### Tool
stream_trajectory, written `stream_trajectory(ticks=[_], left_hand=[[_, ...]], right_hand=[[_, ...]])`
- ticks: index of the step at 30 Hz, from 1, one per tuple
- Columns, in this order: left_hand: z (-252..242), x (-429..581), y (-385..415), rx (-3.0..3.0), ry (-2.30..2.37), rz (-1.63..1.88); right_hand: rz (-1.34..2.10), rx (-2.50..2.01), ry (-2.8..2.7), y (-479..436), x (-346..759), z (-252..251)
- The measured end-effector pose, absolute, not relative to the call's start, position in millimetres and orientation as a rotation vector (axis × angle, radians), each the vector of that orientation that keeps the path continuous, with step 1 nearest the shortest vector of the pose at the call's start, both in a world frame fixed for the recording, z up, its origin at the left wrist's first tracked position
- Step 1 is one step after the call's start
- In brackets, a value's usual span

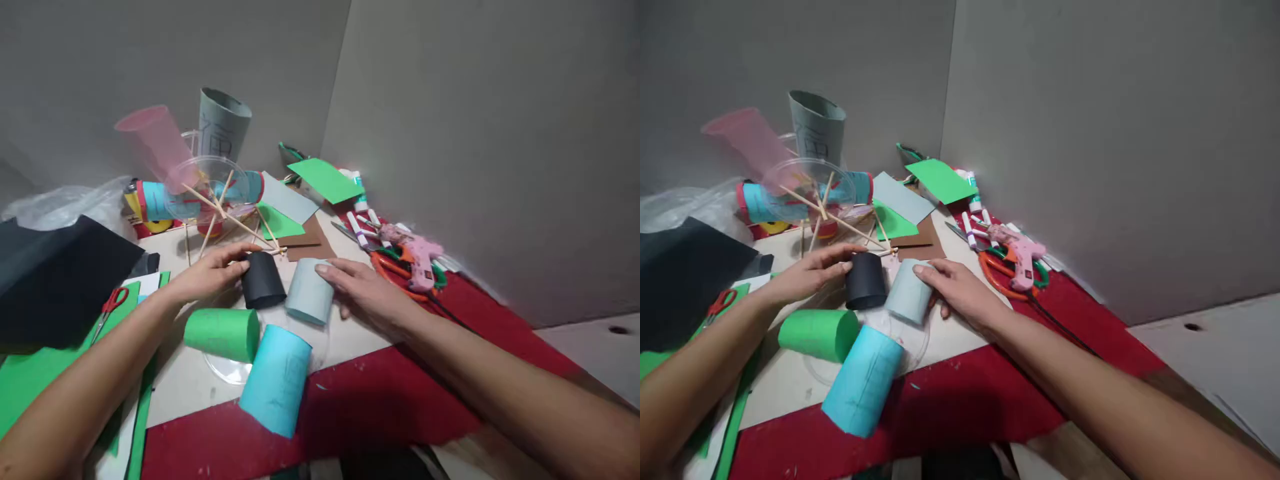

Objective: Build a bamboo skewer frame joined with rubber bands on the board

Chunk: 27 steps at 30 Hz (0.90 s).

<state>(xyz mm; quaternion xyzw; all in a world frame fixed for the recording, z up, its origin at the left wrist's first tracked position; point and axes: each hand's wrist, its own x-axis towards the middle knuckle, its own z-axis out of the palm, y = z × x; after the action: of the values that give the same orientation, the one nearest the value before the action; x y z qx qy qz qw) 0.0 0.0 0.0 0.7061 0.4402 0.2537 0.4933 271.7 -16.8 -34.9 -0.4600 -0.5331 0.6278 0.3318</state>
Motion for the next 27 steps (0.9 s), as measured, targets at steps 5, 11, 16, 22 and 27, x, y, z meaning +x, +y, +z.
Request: stream_trajectory(ticks=[5, 11, 16, 22, 27], left_hand=[[-3, 2, -1, 1.55, 1.099, 0.671], [-5, 4, -2, 1.442, 1.097, 0.756], [-5, 6, -3, 1.381, 1.108, 0.789], [-7, 8, -4, 1.301, 1.108, 0.828], [-15, 7, -5, 1.261, 1.08, 0.858]], right_hand=[[1.631, -1.221, -1.353, -11, 269, -42], [1.607, -1.192, -1.386, -6, 263, -41], [1.538, -1.219, -1.43, -6, 262, -43], [1.478, -1.231, -1.449, -2, 263, -49], [1.331, -1.297, -1.559, -5, 260, -45]])
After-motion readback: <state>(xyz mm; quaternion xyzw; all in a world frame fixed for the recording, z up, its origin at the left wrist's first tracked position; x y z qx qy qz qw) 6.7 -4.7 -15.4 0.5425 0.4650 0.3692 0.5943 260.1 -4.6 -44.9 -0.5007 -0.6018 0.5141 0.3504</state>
